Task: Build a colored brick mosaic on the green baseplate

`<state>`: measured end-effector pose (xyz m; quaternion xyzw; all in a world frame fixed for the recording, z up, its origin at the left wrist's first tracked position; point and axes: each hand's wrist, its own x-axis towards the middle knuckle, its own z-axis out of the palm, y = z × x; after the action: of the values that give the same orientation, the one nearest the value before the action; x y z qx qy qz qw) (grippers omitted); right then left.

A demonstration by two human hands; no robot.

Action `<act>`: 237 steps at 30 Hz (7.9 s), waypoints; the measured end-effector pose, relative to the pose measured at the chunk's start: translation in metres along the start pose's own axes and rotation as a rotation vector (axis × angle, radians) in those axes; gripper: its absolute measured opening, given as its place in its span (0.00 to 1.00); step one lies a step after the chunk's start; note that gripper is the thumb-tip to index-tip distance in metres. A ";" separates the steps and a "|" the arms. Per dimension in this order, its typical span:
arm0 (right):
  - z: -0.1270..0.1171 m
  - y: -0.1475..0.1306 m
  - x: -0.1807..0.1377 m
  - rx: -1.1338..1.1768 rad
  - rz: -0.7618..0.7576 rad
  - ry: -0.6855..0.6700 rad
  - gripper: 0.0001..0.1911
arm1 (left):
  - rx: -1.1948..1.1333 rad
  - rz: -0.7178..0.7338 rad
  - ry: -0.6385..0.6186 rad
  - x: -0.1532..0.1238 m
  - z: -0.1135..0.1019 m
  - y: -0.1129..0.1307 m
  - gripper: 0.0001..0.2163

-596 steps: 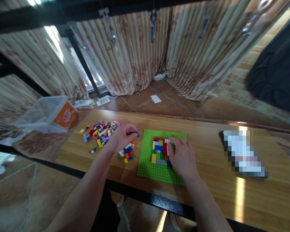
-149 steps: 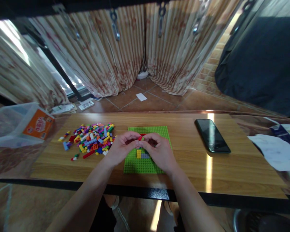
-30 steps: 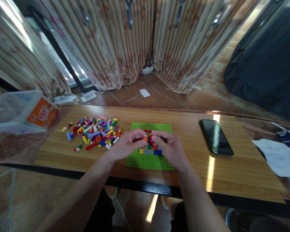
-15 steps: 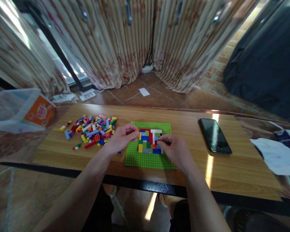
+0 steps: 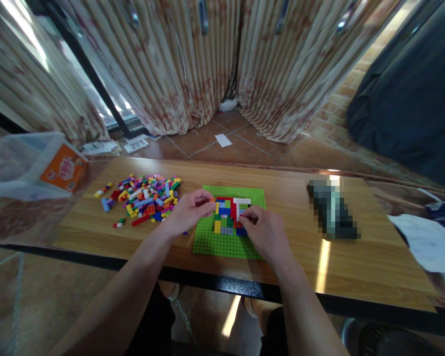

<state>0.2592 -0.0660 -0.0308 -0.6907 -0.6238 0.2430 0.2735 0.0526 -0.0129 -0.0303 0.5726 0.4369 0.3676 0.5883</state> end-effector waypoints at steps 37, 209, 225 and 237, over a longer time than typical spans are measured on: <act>-0.005 0.010 0.007 -0.088 0.103 0.054 0.20 | 0.050 0.045 -0.015 -0.001 0.000 -0.002 0.05; -0.006 0.026 0.007 -0.304 0.052 0.001 0.23 | 1.226 -0.038 0.017 -0.008 -0.074 0.017 0.15; -0.004 0.025 0.005 -0.342 0.003 0.044 0.22 | 0.897 0.032 -0.355 -0.030 -0.071 0.030 0.08; 0.002 -0.013 -0.004 -0.108 -0.109 0.399 0.18 | 0.511 0.243 0.438 -0.027 -0.109 0.031 0.08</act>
<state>0.2478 -0.0684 -0.0237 -0.7041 -0.6057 0.0525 0.3668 -0.0563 0.0025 0.0067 0.6568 0.5591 0.4276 0.2706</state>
